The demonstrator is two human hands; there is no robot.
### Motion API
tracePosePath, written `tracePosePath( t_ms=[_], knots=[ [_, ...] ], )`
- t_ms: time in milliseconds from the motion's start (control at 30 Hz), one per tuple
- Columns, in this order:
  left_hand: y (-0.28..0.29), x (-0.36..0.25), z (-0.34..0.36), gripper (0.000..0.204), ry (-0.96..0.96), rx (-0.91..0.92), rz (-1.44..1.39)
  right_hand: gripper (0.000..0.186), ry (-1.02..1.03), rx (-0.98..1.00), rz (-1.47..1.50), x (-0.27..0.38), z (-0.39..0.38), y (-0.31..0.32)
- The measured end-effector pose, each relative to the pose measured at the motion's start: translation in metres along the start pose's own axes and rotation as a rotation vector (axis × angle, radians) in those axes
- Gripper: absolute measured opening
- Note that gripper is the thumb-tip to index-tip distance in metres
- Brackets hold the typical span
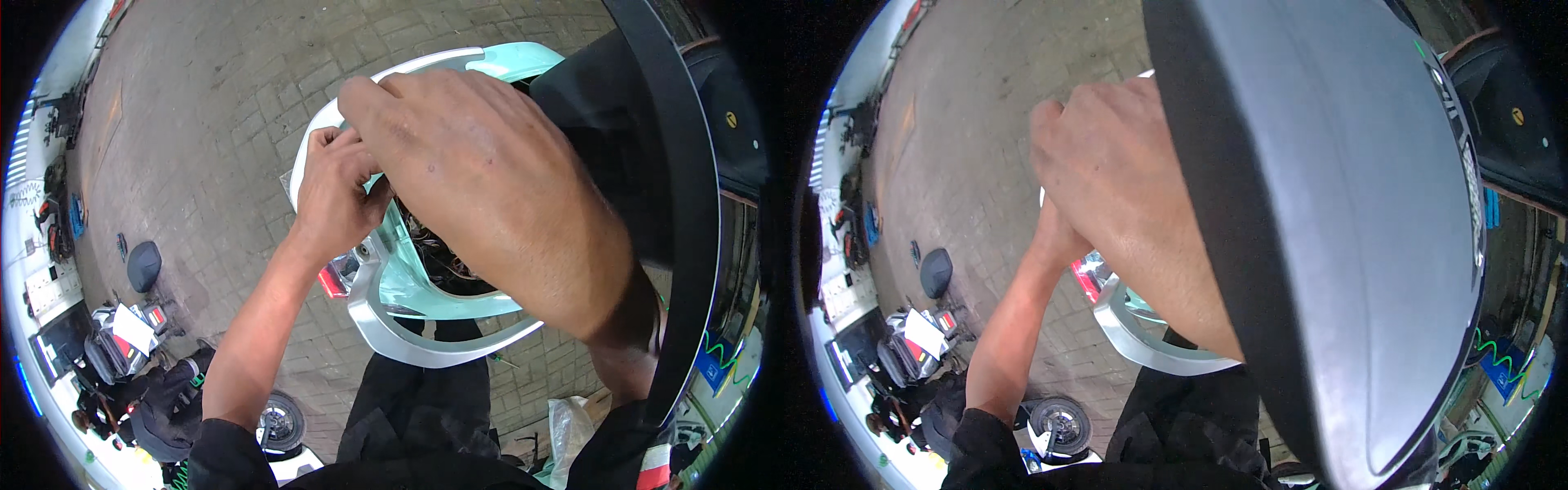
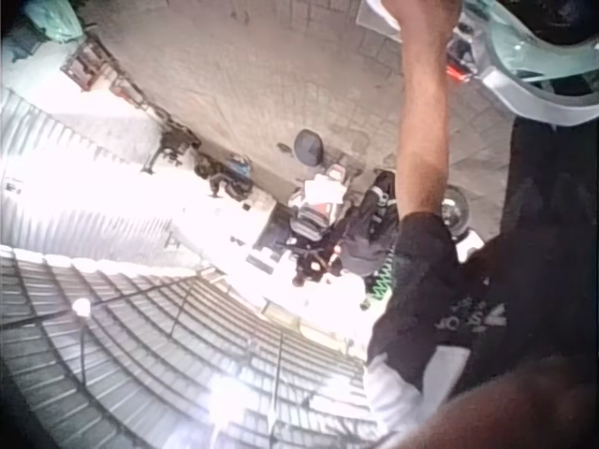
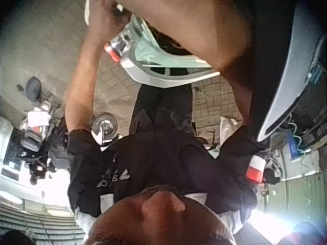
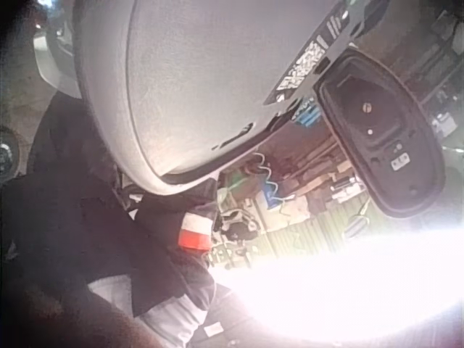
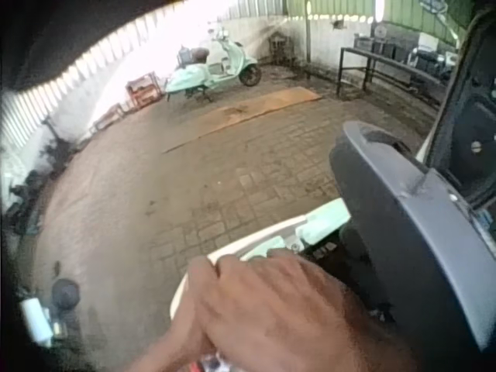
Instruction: The person performs maintenance on an electric scooter by hand and using a screwdriver, disconnecting and reconnecting electrical connectors and wiring within the battery or motor controller compartment under the seat.
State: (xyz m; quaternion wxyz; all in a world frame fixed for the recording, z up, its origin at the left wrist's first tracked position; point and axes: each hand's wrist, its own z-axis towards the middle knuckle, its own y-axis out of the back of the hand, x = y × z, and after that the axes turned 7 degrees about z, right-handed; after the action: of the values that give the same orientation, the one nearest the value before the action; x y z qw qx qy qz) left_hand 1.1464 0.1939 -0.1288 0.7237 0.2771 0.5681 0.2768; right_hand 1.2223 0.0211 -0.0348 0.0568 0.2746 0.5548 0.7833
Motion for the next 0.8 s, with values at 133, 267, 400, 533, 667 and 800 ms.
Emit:
tracePosePath(
  t_ms=[133,267,400,533,667,800],
  knots=[
    [0.0,-0.007,0.005,0.032,0.084,0.006,0.033,0.027,0.065,-0.049,-0.065,-0.001,0.002,0.004],
    [0.0,-0.005,0.004,0.028,0.001,0.004,0.267,0.022,-0.169,0.034,-0.039,0.005,0.008,0.004],
    [-0.001,-0.007,0.008,0.027,0.029,-0.052,0.141,0.017,-0.177,-0.062,0.033,0.005,0.002,-0.001],
    [-0.001,-0.005,0.005,0.025,0.087,-0.009,0.127,0.013,-0.16,-0.053,0.315,0.009,0.002,0.014],
    [0.001,-0.007,0.008,0.023,0.029,0.03,0.103,0.012,-0.062,-0.03,-0.019,0.007,-0.004,0.008],
    [0.001,-0.003,0.004,0.019,0.032,0.04,0.084,0.013,-0.112,-0.045,-0.046,0.016,-0.004,0.012]
  ],
)
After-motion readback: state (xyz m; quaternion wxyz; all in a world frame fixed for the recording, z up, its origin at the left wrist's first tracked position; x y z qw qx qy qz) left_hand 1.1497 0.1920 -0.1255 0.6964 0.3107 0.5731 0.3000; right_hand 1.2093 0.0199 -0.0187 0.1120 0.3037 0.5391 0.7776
